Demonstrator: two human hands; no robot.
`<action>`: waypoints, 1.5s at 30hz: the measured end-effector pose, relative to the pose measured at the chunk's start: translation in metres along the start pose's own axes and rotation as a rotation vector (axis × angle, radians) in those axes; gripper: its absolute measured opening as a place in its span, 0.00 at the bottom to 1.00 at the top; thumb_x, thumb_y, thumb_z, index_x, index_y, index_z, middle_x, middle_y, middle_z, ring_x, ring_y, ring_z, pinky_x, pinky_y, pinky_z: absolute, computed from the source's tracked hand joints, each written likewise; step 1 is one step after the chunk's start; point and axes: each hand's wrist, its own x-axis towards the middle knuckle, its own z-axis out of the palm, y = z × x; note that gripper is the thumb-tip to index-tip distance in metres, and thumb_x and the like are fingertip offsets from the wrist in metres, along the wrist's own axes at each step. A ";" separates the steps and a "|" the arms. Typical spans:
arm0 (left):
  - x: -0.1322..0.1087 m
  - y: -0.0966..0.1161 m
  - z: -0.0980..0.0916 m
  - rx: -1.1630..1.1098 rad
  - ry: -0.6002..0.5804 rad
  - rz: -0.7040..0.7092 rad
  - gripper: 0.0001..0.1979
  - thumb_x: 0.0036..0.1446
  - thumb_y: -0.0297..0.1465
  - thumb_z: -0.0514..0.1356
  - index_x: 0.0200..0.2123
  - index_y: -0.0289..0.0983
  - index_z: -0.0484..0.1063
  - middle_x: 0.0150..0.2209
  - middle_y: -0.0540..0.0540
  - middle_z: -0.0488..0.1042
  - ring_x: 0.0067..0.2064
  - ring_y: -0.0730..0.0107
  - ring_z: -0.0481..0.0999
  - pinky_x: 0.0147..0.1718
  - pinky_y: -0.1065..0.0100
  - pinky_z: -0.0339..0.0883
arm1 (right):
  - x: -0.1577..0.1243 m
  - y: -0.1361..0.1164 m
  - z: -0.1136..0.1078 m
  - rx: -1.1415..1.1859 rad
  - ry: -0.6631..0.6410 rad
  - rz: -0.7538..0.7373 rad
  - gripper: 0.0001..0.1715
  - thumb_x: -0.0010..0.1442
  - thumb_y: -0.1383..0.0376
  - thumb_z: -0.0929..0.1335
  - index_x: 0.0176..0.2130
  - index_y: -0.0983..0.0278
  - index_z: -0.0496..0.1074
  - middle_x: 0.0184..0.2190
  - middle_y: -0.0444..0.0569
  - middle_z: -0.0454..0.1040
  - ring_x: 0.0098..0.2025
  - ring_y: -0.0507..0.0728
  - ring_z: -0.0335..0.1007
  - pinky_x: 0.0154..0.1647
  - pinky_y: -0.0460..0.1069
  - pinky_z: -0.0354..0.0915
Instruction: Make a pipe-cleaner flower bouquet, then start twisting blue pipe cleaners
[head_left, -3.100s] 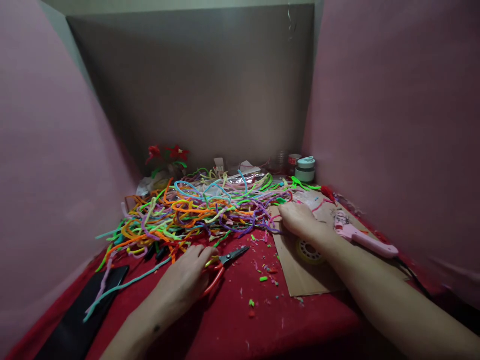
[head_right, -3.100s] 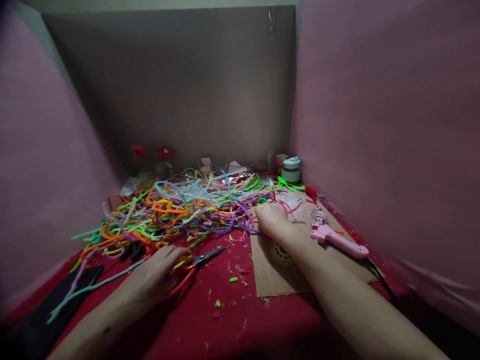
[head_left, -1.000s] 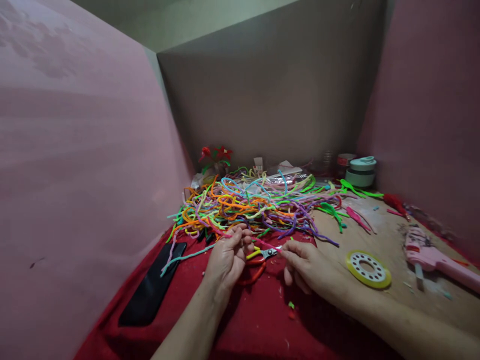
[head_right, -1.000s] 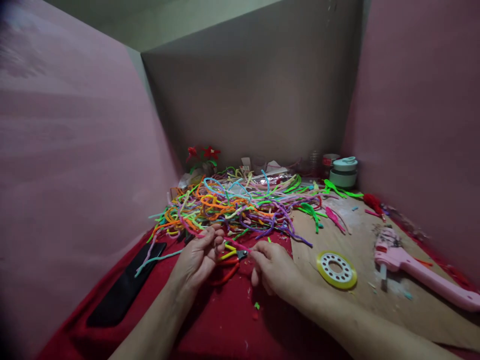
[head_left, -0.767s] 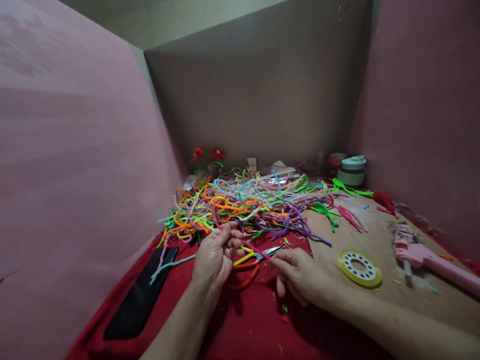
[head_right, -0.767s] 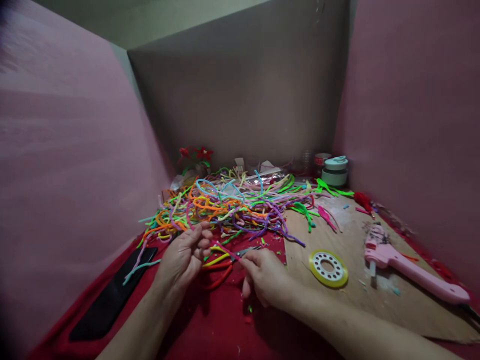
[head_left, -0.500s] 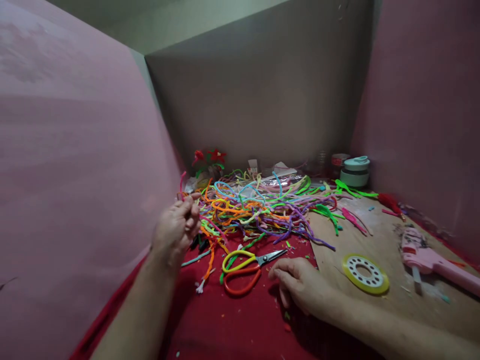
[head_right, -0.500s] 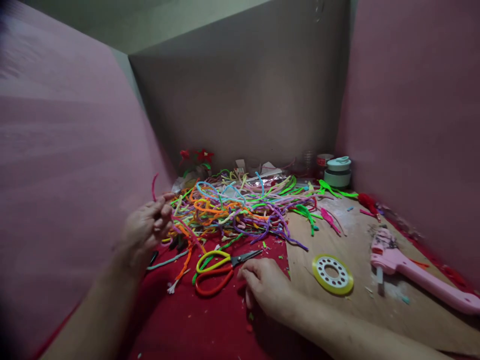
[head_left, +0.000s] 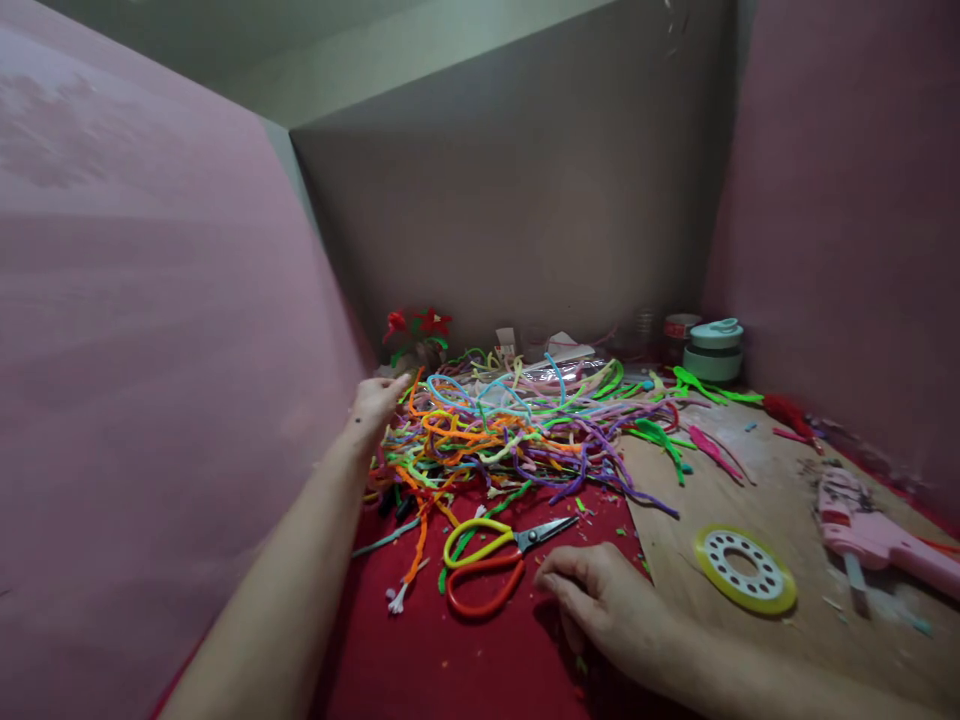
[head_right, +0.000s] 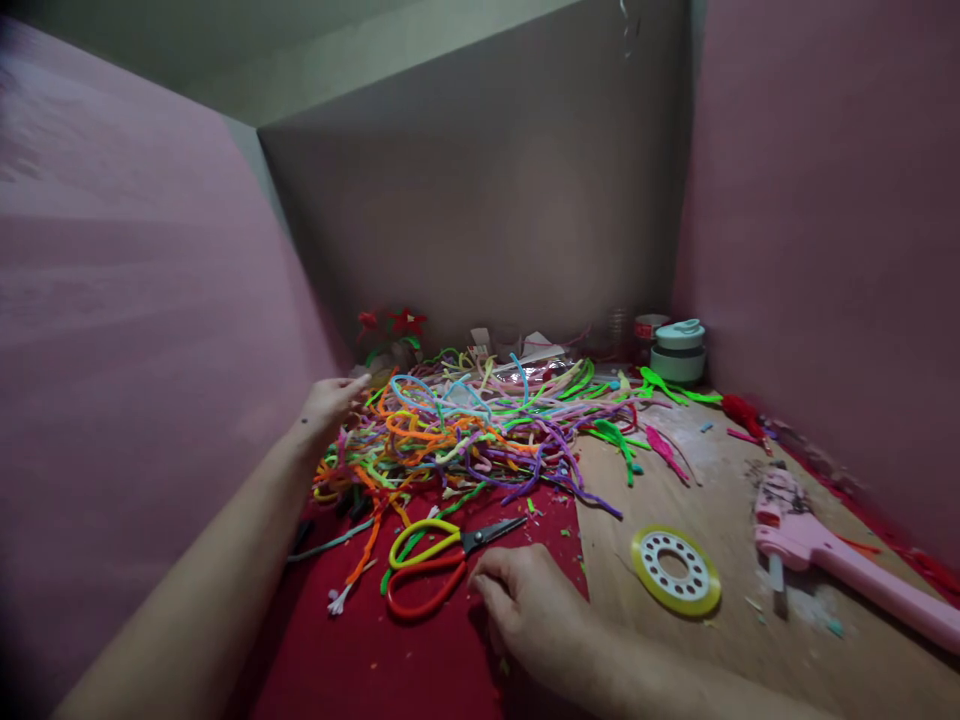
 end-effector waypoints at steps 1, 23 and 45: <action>0.000 -0.003 0.011 0.010 -0.030 -0.034 0.13 0.57 0.33 0.57 0.43 0.32 0.68 0.39 0.44 0.72 0.36 0.69 0.73 0.32 0.64 0.70 | 0.000 0.000 0.000 -0.007 0.005 -0.013 0.14 0.57 0.67 0.58 0.23 0.64 0.65 0.14 0.41 0.65 0.17 0.48 0.61 0.19 0.42 0.52; -0.013 0.039 0.100 0.674 -0.160 0.940 0.10 0.48 0.22 0.55 0.30 0.36 0.76 0.37 0.45 0.72 0.39 0.68 0.71 0.40 0.69 0.63 | 0.002 0.000 -0.003 -0.031 0.030 -0.064 0.14 0.56 0.66 0.60 0.24 0.65 0.69 0.16 0.42 0.66 0.19 0.48 0.60 0.21 0.42 0.52; 0.006 0.038 0.113 0.675 -0.710 0.427 0.06 0.37 0.25 0.62 0.14 0.34 0.69 0.11 0.54 0.65 0.14 0.77 0.64 0.16 0.75 0.56 | 0.003 -0.003 -0.003 0.006 0.017 -0.049 0.12 0.54 0.69 0.61 0.22 0.66 0.67 0.14 0.40 0.62 0.17 0.46 0.57 0.18 0.41 0.49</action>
